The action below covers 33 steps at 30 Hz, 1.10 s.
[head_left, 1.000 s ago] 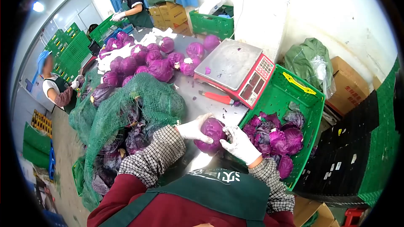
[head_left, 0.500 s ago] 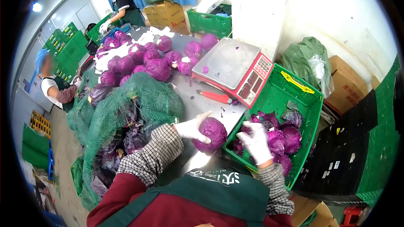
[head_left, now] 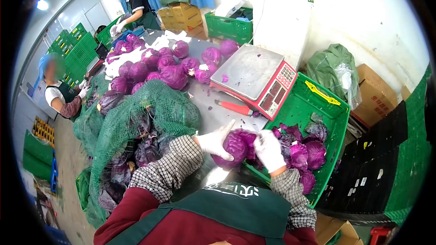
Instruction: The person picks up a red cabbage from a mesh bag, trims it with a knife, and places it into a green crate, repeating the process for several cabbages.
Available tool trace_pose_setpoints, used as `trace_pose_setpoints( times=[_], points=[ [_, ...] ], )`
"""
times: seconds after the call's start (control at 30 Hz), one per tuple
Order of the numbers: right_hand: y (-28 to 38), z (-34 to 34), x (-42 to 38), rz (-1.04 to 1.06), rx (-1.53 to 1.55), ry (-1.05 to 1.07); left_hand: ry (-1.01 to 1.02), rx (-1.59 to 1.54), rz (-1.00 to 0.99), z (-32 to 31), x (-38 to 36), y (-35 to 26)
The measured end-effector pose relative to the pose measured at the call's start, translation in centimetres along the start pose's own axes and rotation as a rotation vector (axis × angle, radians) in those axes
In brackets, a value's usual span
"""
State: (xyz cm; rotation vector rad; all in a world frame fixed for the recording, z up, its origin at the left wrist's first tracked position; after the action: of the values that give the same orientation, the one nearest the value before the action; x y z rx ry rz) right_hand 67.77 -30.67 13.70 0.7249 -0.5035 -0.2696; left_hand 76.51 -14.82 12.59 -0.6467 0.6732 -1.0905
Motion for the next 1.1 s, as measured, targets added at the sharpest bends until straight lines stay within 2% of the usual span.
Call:
trace_pose_setpoints(
  times=[0.03, 0.1, 0.17, 0.2, 0.23, 0.27, 0.3, 0.33, 0.4, 0.47, 0.5, 0.57, 0.6, 0.67, 0.7, 0.73, 0.77, 0.83, 0.87, 0.9, 0.93, 0.97, 1.03, 1.07, 1.1],
  points=[
    [-2.6, 0.3, 0.7, 0.011, 0.005, -0.139, -0.011, 0.024, -0.007, -0.1, 0.0, -0.1],
    [-9.1, 2.3, 0.4, -0.193, 0.008, -0.304, -0.027, 0.042, -0.086, -0.4, -0.9, -0.9],
    [-14.8, 1.7, -0.1, -0.347, 0.16, -0.1, -0.041, -0.032, -0.076, -0.5, -1.6, -0.2],
    [-15.3, 0.4, -0.8, -0.244, 0.492, -0.16, -0.04, -0.067, -0.059, -0.1, -1.5, -0.4],
    [-10.3, 1.5, -1.4, -0.203, 0.294, -0.068, -0.037, -0.109, -0.04, 0.1, -1.4, -0.5],
    [-8.1, 0.4, -2.0, -0.2, 0.384, 0.008, -0.026, -0.127, -0.046, -0.1, -1.0, 0.7],
    [-4.8, -0.6, -2.4, -0.372, 0.586, 0.26, -0.014, -0.149, -0.048, -0.1, -0.7, 1.1],
    [-1.5, -1.5, -2.7, -0.351, 0.791, 0.392, -0.002, -0.172, -0.051, -0.2, -0.4, 1.4],
    [-2.9, -5.5, -3.4, -0.379, 0.573, 0.399, 0.015, -0.113, -0.012, 0.4, -0.6, 1.4],
    [-3.2, -6.7, -2.5, -0.333, 0.488, 0.326, 0.013, 0.01, 0.041, 1.3, -1.0, 1.8],
    [-2.9, -6.3, -1.8, -0.23, 0.353, 0.21, -0.028, 0.016, 0.039, 2.2, -1.4, 1.6],
    [-2.1, -6.4, -1.6, -0.059, 0.223, 0.169, -0.2, -0.307, 0.133, 3.7, -2.6, 1.7],
    [-1.6, -6.6, -1.7, 0.006, 0.161, 0.152, -0.167, -0.287, 0.3, 3.9, -2.9, 3.6],
    [-0.9, -7.6, -2.0, 0.116, 0.078, 0.066, -0.154, -0.464, 0.408, 3.1, -3.2, 4.9],
    [0.1, -7.4, -1.8, 0.071, 0.116, 0.114, -0.173, -0.598, 0.495, 2.5, -3.2, 3.9],
    [1.7, -6.3, -1.5, 0.026, 0.15, 0.162, -0.277, -0.373, 0.507, 2.6, -2.4, 6.7],
    [2.7, -5.5, -1.3, -0.02, 0.183, 0.212, -0.259, -0.385, 0.527, 2.0, -2.3, 8.1],
    [1.0, -5.5, -1.0, -0.254, 0.235, 0.244, -0.22, -0.411, 0.562, 1.9, -2.2, 7.4],
    [-0.6, -5.1, -0.7, -0.228, 0.263, 0.154, -0.163, -0.641, 0.473, 1.4, -2.2, 5.8],
    [-3.2, -5.0, -0.4, -0.201, 0.292, 0.06, -0.17, -0.637, 0.441, 1.6, -2.4, 4.9],
    [-4.6, -5.2, -0.7, 0.006, 0.088, -0.029, -0.176, -0.628, 0.408, 1.6, -2.5, 4.2],
    [-6.2, -5.7, -1.2, 0.031, -0.031, -0.038, -0.183, -0.616, 0.37, 1.7, -2.5, 3.8],
    [-5.8, -4.3, -2.2, 0.036, -0.033, -0.097, -0.272, -0.538, 0.408, 1.0, -2.5, 5.9],
    [-8.7, -5.3, -2.3, -0.411, 0.307, 0.107, -0.3, -0.433, 0.338, 0.9, -2.5, 6.2],
    [-7.9, -3.6, -2.0, -0.381, 0.249, 0.077, -0.325, -0.328, 0.264, 1.3, -2.2, 6.1]
  ],
)
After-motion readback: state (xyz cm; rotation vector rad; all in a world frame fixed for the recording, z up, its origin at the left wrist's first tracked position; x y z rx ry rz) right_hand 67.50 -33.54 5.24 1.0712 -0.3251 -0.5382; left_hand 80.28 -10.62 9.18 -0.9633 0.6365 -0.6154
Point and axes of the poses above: each hand's wrist, its own x-axis towards the middle knuckle, its own z-axis out of the back of the hand, y = z × x, the point moved 8 cm from there along x, towards the middle knuckle, and after that the axes turned 9 degrees about -z, right-handed, at the moved point
